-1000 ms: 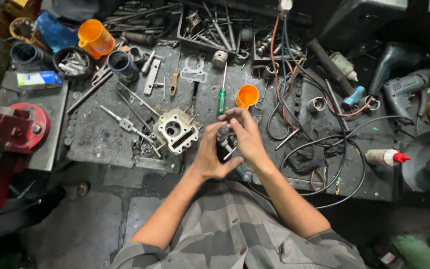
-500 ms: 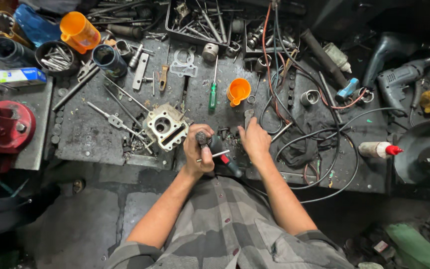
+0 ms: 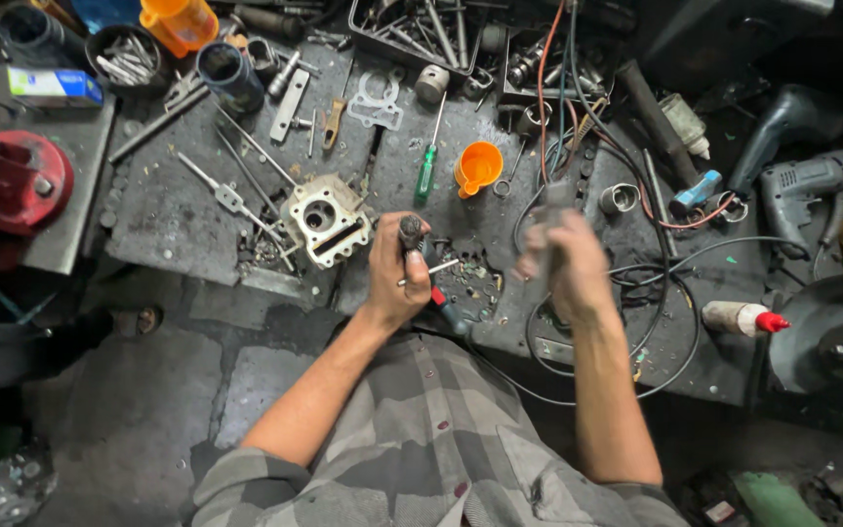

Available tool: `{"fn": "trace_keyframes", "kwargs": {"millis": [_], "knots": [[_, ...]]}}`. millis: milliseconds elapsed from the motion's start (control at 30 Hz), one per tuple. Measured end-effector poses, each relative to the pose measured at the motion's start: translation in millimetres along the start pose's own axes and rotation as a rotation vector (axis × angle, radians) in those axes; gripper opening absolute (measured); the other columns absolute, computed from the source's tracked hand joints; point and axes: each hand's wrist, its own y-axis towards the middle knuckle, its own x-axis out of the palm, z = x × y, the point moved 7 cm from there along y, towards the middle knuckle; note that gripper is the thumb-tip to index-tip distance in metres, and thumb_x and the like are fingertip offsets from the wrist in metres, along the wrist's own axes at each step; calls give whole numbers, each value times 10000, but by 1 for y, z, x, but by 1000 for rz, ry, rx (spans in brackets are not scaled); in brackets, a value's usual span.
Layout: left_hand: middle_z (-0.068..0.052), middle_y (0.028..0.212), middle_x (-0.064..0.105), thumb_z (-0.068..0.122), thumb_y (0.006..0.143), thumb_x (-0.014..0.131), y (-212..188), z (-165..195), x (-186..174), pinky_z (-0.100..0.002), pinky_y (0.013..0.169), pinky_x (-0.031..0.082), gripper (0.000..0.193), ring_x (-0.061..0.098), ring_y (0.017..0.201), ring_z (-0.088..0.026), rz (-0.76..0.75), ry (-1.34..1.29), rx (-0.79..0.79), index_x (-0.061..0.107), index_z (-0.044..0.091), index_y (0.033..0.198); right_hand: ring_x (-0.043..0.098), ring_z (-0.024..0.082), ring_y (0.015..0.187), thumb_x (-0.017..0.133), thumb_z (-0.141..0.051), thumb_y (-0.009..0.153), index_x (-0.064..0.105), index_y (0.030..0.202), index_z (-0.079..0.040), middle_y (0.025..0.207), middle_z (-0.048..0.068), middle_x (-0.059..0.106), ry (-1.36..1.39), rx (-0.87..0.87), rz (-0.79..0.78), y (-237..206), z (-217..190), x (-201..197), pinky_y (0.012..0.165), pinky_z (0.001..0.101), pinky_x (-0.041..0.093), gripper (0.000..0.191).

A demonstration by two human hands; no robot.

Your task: The person works at a cluttered repair workbench, first handling a small engine piston and plugging in a power drill, then holding a motorcycle engine cylinder head steady while running the drill against its bore and surfaces, repositioning the part repeatedly to work different areas.

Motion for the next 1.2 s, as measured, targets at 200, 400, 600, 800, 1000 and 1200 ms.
{"fn": "trace_keyframes", "kwargs": {"millis": [200,400,600,800,1000,1200], "knots": [[-183,1069,555,213,985,456,2,-2,9,-412,888,508,290,589,961,-312,28,27,-29,549,-6,1152,433,157,485,381,-555,1065,509,1219,-127,767,-24,382,122,-1153,362,-103,-128,-56,389,288,400,473],[-188,1089,545,225,1006,457,6,5,17,-435,925,501,288,583,995,-341,52,73,10,549,-6,1153,472,167,636,579,-260,1023,505,1218,-99,752,67,524,-318,-241,95,-62,-4,70,511,315,414,264],[-196,1092,545,237,1026,435,3,1,15,-442,926,497,302,572,1004,-352,39,79,-1,541,-15,1154,426,54,442,543,-248,1038,512,984,-121,617,-42,463,85,-75,209,-70,-24,57,392,248,364,141],[-198,1105,526,293,1063,431,0,-6,16,-448,949,487,328,567,1031,-354,-20,76,-33,521,-12,1143,471,149,462,480,-358,1085,492,994,-101,680,21,466,562,-867,612,-112,-71,14,439,315,404,272],[-198,1116,532,296,1067,417,9,-6,14,-456,942,482,341,563,1024,-358,-16,101,-26,517,-12,1175,407,154,484,581,-333,1069,535,999,-122,646,9,438,173,225,66,-77,36,134,433,323,357,227],[-193,1121,531,283,1070,431,4,-1,16,-461,957,475,331,553,1037,-360,-33,95,-17,520,-11,1192,493,170,479,372,-437,1129,483,906,-88,608,39,528,190,-537,532,-112,-73,11,457,326,429,429]]}}
